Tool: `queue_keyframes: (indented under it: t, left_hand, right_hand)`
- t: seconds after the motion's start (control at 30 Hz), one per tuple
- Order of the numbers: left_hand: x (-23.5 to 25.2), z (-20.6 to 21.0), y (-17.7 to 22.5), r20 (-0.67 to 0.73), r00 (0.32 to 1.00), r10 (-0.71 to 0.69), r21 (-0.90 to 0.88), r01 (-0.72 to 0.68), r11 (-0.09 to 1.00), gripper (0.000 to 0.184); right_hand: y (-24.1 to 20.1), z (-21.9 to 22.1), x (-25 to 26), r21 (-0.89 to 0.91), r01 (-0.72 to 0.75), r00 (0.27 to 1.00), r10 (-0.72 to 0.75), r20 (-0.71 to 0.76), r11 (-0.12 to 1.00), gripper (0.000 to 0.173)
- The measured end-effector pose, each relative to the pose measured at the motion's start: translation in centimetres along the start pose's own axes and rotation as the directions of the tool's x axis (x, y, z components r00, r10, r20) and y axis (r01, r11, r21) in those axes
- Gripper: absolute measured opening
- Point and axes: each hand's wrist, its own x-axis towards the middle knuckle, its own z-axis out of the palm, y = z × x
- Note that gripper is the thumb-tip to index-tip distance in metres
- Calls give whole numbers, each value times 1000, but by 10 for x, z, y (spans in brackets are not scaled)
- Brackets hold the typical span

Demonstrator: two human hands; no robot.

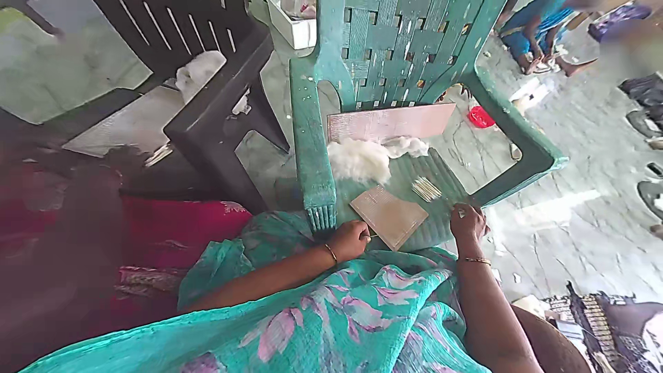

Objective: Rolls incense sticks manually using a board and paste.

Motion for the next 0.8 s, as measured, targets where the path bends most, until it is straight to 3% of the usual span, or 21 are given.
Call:
queue_keyframes:
  t: [0.17, 0.27, 0.33, 0.47, 0.53, 0.6, 0.67, 0.8]
  left_hand:
    - [3, -5, -4, 65, 997, 53, 5, -53, 999, 30]
    - [4, -8, -7, 114, 990, 80, 17, -82, 996, 30]
    - [5, -10, -7, 136, 987, 82, 22, -86, 996, 30]
    - [4, -11, -9, 152, 984, 94, 5, -96, 995, 30]
    - [5, -12, -11, 155, 983, 104, -7, -104, 995, 30]
    - [5, -13, -12, 157, 982, 105, -14, -104, 994, 30]
    - [5, -13, -14, 149, 982, 120, -24, -118, 993, 29]
    - [7, -10, -18, 142, 979, 145, -31, -142, 989, 27]
  right_hand:
    - [-24, -10, 8, -193, -4, 997, 19, 75, 981, 34]
    - [-58, -7, 10, -131, 194, 979, -185, 84, 972, 30]
    - [-90, 5, 10, -65, 374, 925, -367, 96, 925, 28]
    - [-154, 45, 8, 147, 659, 718, -675, 171, 738, 35]
    - [-183, 61, 2, 204, 660, 676, -690, 259, 723, 41]
    - [-205, 73, -5, 171, 619, 688, -634, 355, 767, 42]
    - [-218, 77, -13, 99, 591, 703, -572, 424, 800, 35]
    - [-217, 81, -22, 60, 608, 707, -575, 412, 791, 16]
